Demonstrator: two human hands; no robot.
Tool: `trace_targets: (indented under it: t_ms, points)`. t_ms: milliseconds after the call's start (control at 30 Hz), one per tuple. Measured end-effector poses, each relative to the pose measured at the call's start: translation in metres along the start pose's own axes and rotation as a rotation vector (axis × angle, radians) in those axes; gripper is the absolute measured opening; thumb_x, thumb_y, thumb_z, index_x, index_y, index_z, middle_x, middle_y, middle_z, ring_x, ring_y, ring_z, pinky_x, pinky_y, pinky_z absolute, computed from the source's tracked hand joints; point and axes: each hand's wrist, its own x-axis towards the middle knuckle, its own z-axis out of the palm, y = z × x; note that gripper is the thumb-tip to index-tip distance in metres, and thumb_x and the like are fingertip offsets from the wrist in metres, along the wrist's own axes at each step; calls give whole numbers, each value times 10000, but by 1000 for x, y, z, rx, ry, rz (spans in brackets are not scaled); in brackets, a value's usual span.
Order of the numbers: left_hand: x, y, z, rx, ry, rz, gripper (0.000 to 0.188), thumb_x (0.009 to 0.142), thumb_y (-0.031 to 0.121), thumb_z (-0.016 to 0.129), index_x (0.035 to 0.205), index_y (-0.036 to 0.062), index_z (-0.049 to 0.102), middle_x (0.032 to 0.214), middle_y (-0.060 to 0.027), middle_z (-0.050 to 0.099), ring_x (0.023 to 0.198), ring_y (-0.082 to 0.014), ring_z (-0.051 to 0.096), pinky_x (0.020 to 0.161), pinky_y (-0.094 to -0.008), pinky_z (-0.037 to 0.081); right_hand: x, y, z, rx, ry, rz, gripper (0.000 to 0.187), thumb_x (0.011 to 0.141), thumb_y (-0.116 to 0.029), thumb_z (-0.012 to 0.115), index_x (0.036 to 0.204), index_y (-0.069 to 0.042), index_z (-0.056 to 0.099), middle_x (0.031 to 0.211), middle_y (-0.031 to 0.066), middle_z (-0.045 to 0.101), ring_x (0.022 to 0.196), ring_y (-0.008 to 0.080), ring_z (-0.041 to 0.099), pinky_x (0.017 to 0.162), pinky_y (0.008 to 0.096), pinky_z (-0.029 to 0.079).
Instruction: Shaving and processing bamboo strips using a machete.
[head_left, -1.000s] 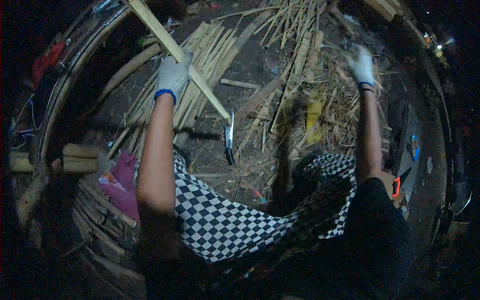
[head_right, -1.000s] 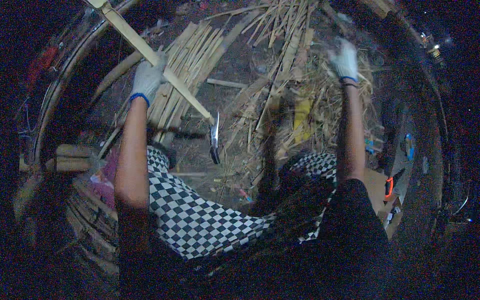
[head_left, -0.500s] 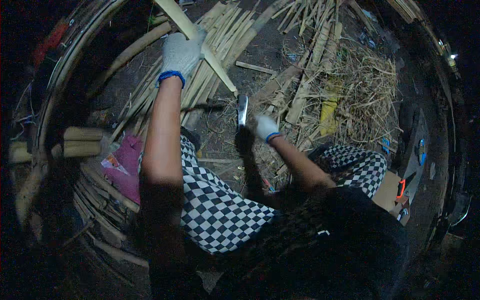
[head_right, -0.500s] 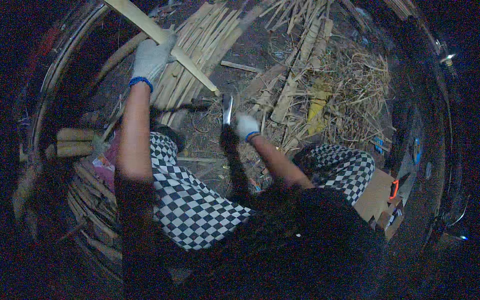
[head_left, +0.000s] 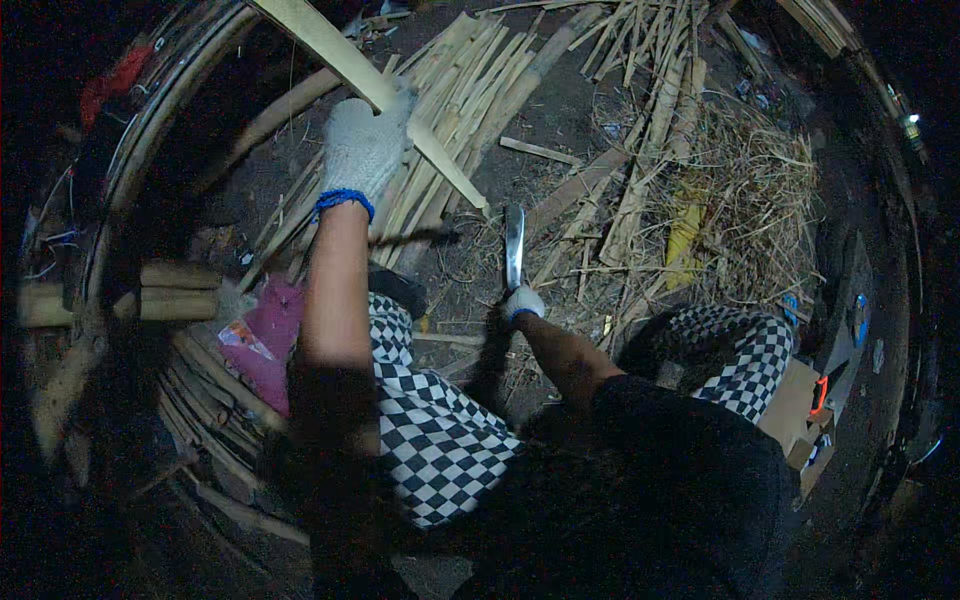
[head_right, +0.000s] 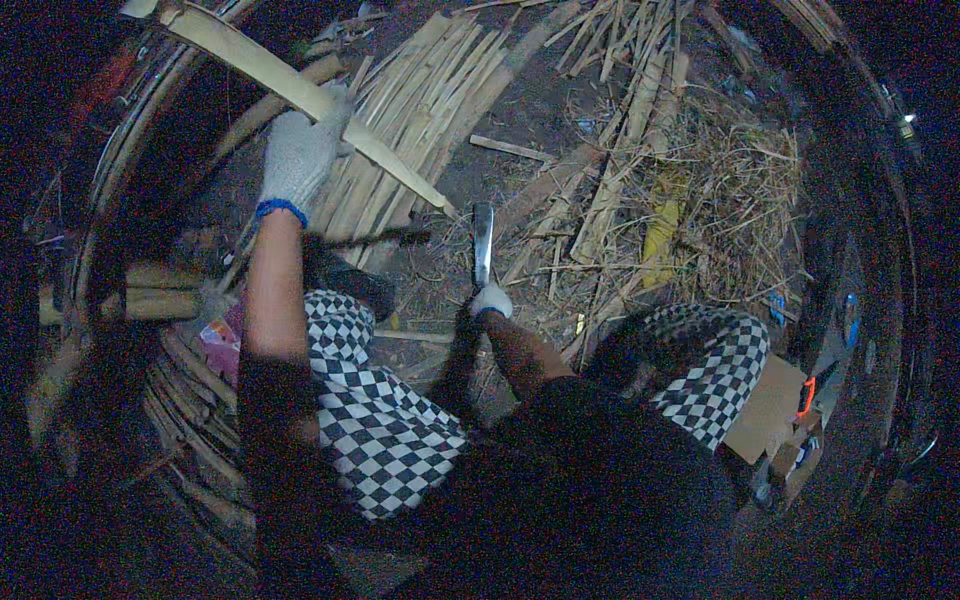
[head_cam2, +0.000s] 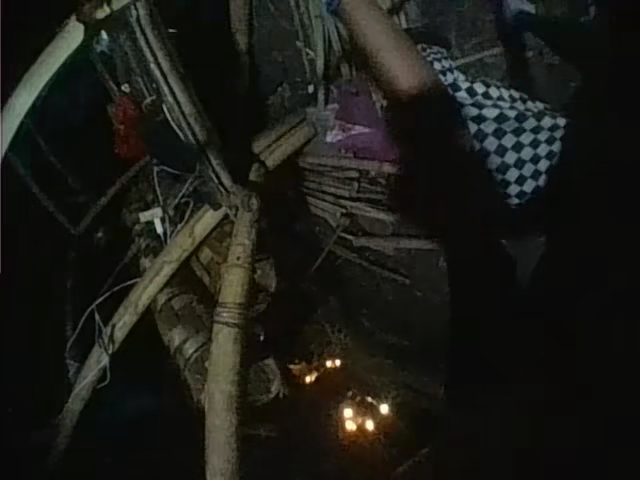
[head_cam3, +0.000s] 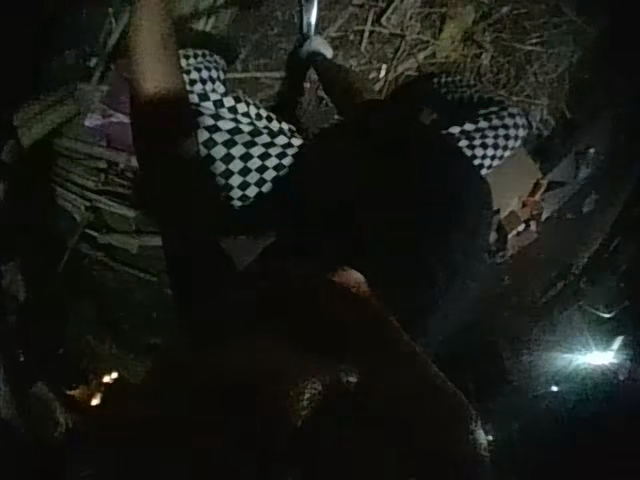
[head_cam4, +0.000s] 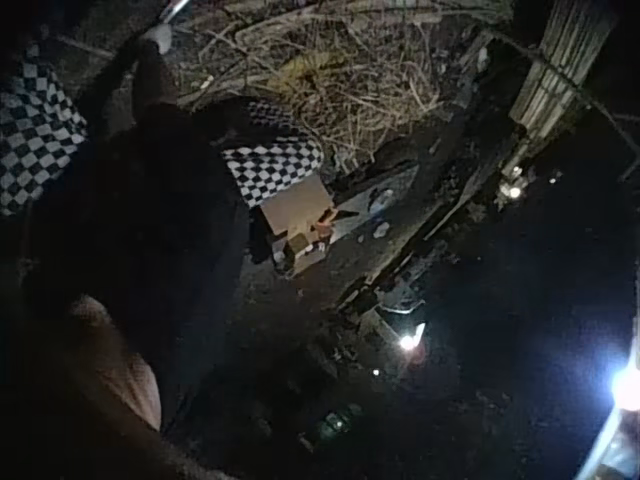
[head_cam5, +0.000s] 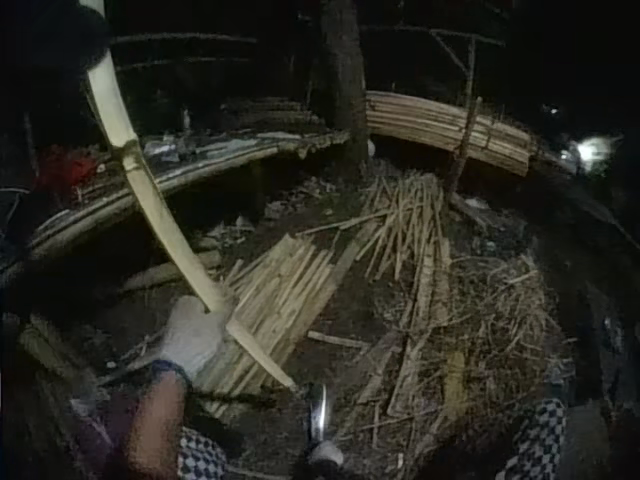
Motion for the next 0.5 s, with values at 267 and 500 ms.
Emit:
trace_targets:
  t_ms: [267, 500]
  points:
    - [-6, 3, 11, 3, 53, 208, 403, 832, 373, 571, 977, 6, 650, 852, -215, 647, 847, -346, 635, 760, -408, 479, -52, -12, -109, -89, 75, -184, 422, 724, -386, 628, 971, -44, 627, 959, 199, 651, 883, 352, 636, 742, 430, 514]
    - [-10, 22, 26, 71, -62, 195, 387, 839, 354, 551, 1044, 40, 643, 957, -209, 647, 927, -343, 614, 808, -419, 454, -105, 13, -297, -644, 12, -582, 351, 717, -350, 579, 757, -9, 650, 663, 174, 635, 599, 309, 638, 570, 411, 513]
